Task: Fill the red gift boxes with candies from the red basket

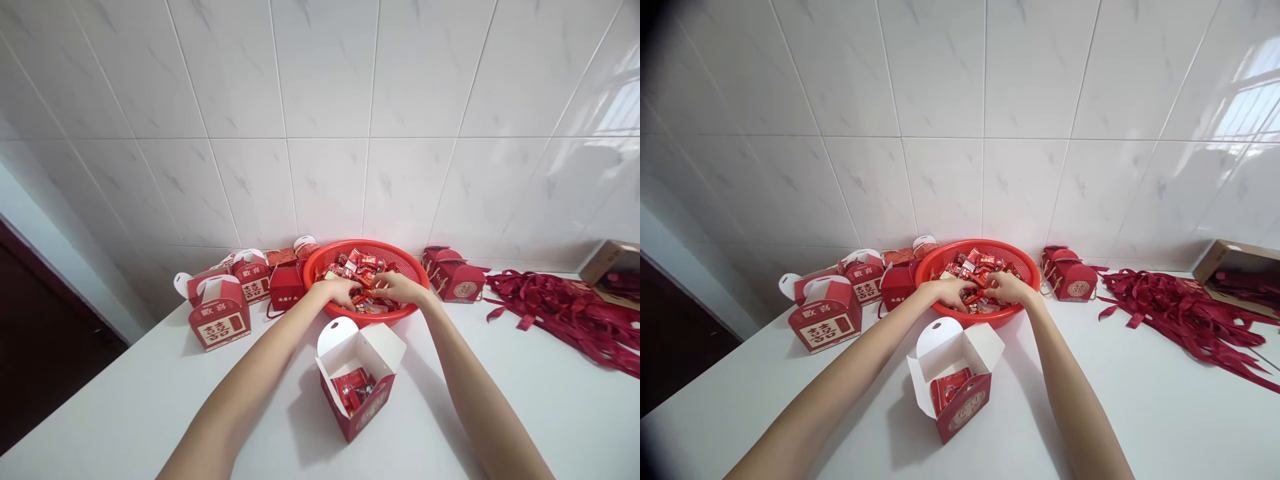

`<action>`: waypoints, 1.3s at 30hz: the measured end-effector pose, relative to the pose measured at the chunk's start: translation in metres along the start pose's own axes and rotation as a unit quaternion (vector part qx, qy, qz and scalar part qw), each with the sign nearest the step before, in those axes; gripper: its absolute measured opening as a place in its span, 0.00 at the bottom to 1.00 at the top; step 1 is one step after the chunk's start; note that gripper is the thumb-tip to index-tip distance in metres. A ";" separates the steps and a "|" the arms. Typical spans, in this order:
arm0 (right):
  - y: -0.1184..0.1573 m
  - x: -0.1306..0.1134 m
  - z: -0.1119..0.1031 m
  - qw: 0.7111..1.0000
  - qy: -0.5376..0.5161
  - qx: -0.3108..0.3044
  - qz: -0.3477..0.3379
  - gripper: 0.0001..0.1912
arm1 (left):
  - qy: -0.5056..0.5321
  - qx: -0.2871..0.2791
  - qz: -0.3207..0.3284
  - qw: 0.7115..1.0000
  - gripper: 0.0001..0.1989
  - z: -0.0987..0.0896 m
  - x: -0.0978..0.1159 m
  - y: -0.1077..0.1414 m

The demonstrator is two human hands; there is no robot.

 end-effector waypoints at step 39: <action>0.005 -0.001 -0.003 0.989 -0.123 -0.032 -0.079 0.24 | 0.143 0.222 0.120 0.957 0.30 -0.017 0.007 0.000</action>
Point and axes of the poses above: each hand's wrist, its own y-axis away from the middle knuckle, its own z-axis out of the palm, x = y × z, the point moved 6 cm from there along -y, towards the middle knuckle, and after that the axes turned 12 degrees about z, right-handed, at the moved point
